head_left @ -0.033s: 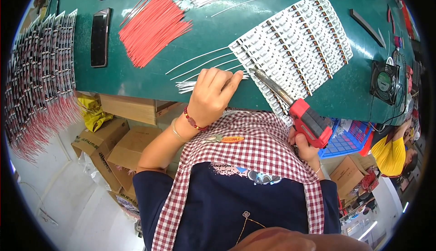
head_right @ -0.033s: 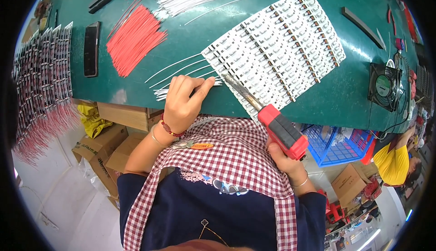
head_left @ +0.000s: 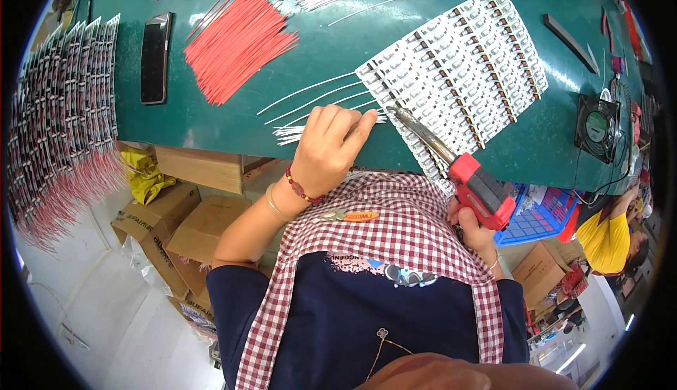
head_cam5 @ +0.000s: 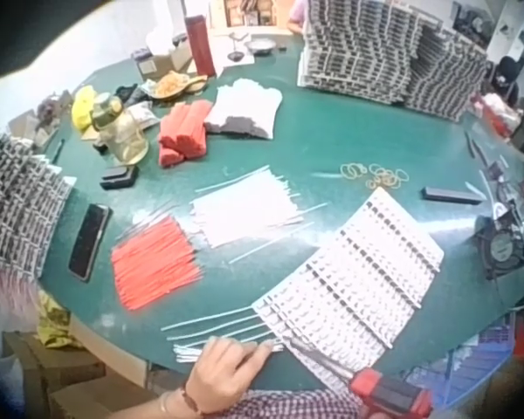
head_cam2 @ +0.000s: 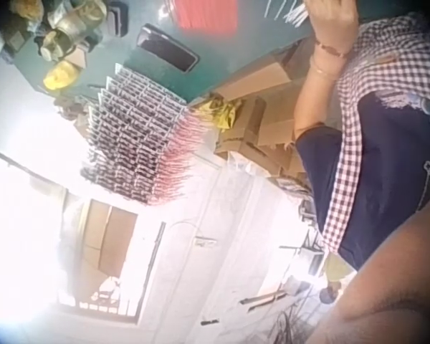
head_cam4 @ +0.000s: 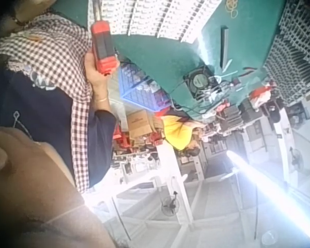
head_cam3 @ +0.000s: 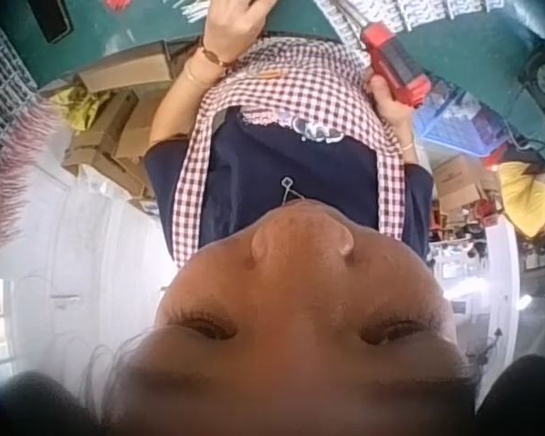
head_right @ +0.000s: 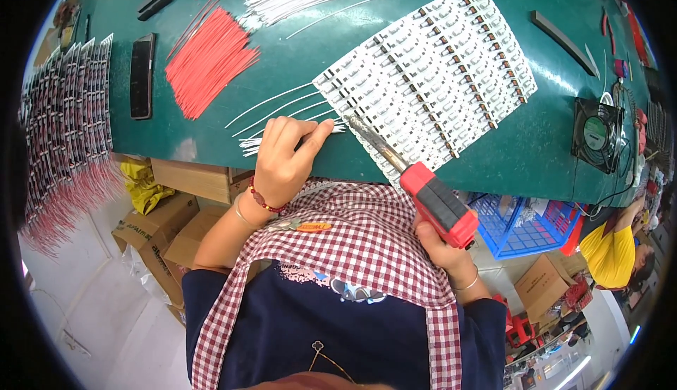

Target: The person solders wires onto electrical components on a circuit board using a soldering iron.

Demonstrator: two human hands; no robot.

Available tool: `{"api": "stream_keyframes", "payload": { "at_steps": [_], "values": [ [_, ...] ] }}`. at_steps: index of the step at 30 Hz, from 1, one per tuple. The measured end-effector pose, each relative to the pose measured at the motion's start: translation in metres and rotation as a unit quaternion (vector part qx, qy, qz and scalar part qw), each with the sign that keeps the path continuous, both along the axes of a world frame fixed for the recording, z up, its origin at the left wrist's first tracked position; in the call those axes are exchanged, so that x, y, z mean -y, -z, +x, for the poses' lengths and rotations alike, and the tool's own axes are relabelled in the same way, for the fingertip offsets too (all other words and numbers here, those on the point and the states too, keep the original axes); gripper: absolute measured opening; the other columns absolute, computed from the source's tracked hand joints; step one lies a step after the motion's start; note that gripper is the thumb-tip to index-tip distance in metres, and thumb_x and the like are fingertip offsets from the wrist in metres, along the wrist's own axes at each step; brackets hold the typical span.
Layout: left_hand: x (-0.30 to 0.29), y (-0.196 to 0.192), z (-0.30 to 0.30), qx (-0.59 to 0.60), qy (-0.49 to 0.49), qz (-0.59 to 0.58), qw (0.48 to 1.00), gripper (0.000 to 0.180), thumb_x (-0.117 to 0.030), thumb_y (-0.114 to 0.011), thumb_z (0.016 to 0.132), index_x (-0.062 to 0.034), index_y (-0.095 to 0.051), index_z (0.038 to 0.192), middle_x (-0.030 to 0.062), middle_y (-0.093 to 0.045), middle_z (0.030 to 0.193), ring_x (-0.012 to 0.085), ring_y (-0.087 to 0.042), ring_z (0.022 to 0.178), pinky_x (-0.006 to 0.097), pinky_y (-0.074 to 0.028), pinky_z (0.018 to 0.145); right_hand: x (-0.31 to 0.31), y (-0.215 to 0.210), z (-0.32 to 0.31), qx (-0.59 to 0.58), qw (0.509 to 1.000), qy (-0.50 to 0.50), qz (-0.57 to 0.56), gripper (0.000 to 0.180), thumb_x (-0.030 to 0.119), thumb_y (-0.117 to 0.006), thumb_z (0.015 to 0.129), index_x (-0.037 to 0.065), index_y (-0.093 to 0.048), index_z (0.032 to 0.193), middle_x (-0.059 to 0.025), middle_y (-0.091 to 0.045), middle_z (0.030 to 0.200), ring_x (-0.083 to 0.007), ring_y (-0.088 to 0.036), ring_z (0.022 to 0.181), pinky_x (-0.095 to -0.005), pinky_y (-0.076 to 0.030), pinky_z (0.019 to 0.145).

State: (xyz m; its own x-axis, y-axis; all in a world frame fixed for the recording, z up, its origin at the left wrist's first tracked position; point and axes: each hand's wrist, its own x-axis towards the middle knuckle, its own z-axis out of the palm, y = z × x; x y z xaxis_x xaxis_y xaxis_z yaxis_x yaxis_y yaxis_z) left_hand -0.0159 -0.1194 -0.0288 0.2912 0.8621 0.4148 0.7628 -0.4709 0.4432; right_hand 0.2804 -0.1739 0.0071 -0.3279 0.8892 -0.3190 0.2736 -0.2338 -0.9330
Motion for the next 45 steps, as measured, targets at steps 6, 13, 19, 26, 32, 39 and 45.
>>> {"api": "stream_keyframes", "payload": {
  "at_steps": [6,13,19,26,32,39,45],
  "values": [
    [-0.001,0.0,-0.001,0.0,0.003,-0.007,1.0,0.039,0.001,-0.063,0.067,-0.0012,-0.066,0.105,0.0046,-0.055,0.084,0.0189,-0.052,0.071,0.031,-0.04,0.063,-0.003,0.008,0.004,0.026,0.998,-0.033,0.049,0.036,0.032,-0.056,0.093,-0.004,-0.057,0.092,-0.0077,-0.058,0.074,-0.0122,-0.053,0.06,-0.0264,-0.043,0.055],
    [-0.001,0.002,-0.001,0.003,0.005,-0.01,1.0,0.039,0.001,-0.063,0.067,-0.0013,-0.066,0.106,0.0047,-0.055,0.083,0.019,-0.052,0.071,0.032,-0.04,0.063,0.0,0.005,0.002,0.007,0.998,-0.011,0.054,0.034,0.03,-0.057,0.094,-0.004,-0.058,0.096,-0.0078,-0.059,0.076,-0.0126,-0.053,0.061,-0.0266,-0.044,0.057],
    [-0.001,0.003,-0.001,0.004,0.005,-0.014,1.0,0.039,0.002,-0.063,0.067,-0.0009,-0.066,0.106,0.0047,-0.055,0.083,0.0191,-0.052,0.071,0.032,-0.04,0.063,0.004,0.011,0.006,0.017,0.999,0.016,0.036,0.02,0.013,-0.064,0.08,-0.001,-0.066,0.093,-0.0068,-0.066,0.075,-0.0178,-0.063,0.066,-0.0304,-0.049,0.062],
    [-0.002,0.004,0.0,0.0,-0.001,-0.004,1.0,0.037,0.002,-0.063,0.067,-0.0013,-0.066,0.104,0.0045,-0.056,0.083,0.0194,-0.052,0.072,0.032,-0.04,0.064,-0.002,-0.012,0.0,-0.056,0.995,0.067,-0.044,0.019,0.016,-0.061,0.084,-0.001,-0.063,0.091,-0.0059,-0.061,0.074,-0.0151,-0.057,0.066,-0.0294,-0.047,0.061],
    [-0.001,-0.003,0.001,-0.003,-0.006,0.038,0.999,0.038,0.0,-0.064,0.066,-0.002,-0.067,0.104,0.0044,-0.056,0.085,0.0195,-0.053,0.073,0.032,-0.04,0.065,0.0,-0.012,0.001,-0.064,0.995,0.066,-0.044,0.021,0.019,-0.062,0.086,-0.001,-0.063,0.091,-0.0054,-0.061,0.074,-0.0144,-0.057,0.066,-0.0287,-0.046,0.061],
    [0.007,0.002,0.003,-0.004,0.006,0.015,1.0,0.04,0.0,-0.064,0.066,-0.002,-0.067,0.106,0.0045,-0.056,0.084,0.0189,-0.052,0.071,0.031,-0.04,0.064,0.005,-0.005,0.004,-0.007,1.0,0.024,-0.008,0.047,0.041,-0.057,0.092,-0.005,-0.057,0.098,-0.0089,-0.059,0.074,-0.0127,-0.053,0.059,-0.0261,-0.042,0.054],
    [0.007,0.003,0.003,-0.006,0.004,0.006,1.0,0.04,0.0,-0.064,0.066,-0.0017,-0.067,0.106,0.0047,-0.056,0.084,0.0189,-0.051,0.071,0.031,-0.04,0.064,0.007,0.002,0.007,0.026,1.0,0.002,-0.003,0.048,0.044,-0.057,0.092,-0.004,-0.058,0.091,-0.0074,-0.058,0.073,-0.0123,-0.053,0.061,-0.0259,-0.042,0.055]
  ]
}}
